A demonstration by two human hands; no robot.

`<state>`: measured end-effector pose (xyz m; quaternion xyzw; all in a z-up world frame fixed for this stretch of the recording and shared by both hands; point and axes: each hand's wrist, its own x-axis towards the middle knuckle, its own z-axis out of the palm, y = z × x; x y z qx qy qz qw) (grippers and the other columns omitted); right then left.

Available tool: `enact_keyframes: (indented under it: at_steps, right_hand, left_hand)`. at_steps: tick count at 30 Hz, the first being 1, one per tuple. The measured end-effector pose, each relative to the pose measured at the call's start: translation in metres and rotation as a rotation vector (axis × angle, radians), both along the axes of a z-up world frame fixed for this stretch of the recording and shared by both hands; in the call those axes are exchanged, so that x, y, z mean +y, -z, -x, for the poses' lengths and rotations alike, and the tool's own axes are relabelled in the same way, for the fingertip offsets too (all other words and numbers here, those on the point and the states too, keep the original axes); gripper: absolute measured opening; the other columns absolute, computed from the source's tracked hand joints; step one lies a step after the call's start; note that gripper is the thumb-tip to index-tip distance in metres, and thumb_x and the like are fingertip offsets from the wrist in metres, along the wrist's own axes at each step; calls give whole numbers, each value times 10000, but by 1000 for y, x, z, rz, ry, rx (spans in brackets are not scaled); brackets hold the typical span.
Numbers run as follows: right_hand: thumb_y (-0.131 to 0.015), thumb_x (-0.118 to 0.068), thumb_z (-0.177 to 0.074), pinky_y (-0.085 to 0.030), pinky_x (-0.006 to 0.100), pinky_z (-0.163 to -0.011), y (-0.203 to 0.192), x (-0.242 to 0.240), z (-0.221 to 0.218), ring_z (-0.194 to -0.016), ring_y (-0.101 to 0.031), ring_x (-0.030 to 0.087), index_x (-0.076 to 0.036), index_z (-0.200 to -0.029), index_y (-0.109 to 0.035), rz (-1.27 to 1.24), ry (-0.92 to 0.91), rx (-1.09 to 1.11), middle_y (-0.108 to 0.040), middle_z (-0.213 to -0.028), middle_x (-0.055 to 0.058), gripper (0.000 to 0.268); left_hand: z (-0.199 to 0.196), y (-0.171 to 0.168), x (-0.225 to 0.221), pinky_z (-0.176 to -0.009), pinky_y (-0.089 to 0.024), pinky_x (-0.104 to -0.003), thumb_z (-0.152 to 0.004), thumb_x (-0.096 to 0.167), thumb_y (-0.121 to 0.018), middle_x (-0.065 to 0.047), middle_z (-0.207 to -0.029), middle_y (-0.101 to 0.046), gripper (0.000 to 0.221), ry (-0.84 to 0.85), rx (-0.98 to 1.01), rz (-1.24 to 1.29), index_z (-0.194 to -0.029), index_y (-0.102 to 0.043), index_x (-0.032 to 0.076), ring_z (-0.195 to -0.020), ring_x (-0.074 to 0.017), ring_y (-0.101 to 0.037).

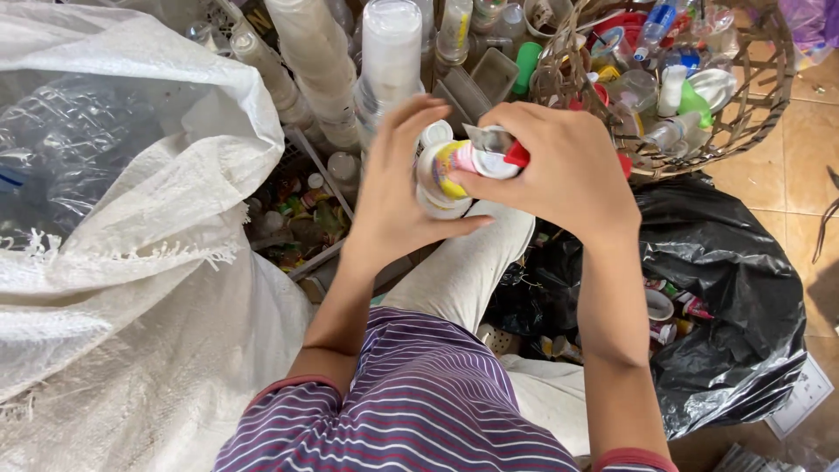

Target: The person sits on the floor and uses a red utility knife to cut the plastic labels off of several plastic containers. They hold each container in one hand and carefully slice around the rim with the knife in the other hand, then place the modified containers into a nearby white crate.

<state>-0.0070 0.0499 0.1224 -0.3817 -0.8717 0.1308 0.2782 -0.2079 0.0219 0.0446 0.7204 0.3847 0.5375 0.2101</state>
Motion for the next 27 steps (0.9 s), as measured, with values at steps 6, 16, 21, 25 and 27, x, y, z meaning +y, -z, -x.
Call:
enact_keyframes:
  at_steps: [6,16,21,25,27]
  right_hand:
    - [-856,-359,-801,-422,345,-554,11,9,24,-569,-558,239,-41,-875,-720,-12,21,-52,-699,-790,37,353]
    - [-876,-603,-642,-554,400,-722,73,7,21,-828,-732,280,-227,-1037,-750,126,118,-146,-746,-858,14,559]
    - [-959,-465,-586,-558,322,-752,85,-4,35,-829,-743,250,-180,-996,-751,278,111,88,-736,-820,8,541]
    - [-1008,-405,-539,-531,242,-785,139,0,33,-756,-710,180,-153,-908,-731,371,74,351,-619,-699,-1,526]
    - [-1048,-381,-499,-538,254,-799,161,-4,34,-813,-741,189,-154,-865,-728,395,52,491,-690,-764,-32,536]
  left_hand:
    - [-31,45,9,-842,-519,-390,-631,208,-923,-95,-834,-662,621,-188,27,146,-1080,-532,32,-721,-295,-600]
    - [-56,129,7,-1016,-422,-313,-657,384,-872,45,-818,-741,364,-505,-151,162,-939,-698,235,-858,-178,-725]
    - [-31,130,-9,-1068,-324,-425,-685,201,-884,13,-976,-671,507,-316,-2,156,-1103,-614,102,-862,-164,-562]
    - [-35,125,-8,-1042,-342,-406,-688,188,-863,-21,-1010,-686,544,-263,-26,135,-1155,-616,58,-845,-191,-567]
    - [-46,108,-13,-987,-470,-282,-928,660,-340,28,-815,-711,609,-436,-298,216,-969,-736,199,-902,-148,-719]
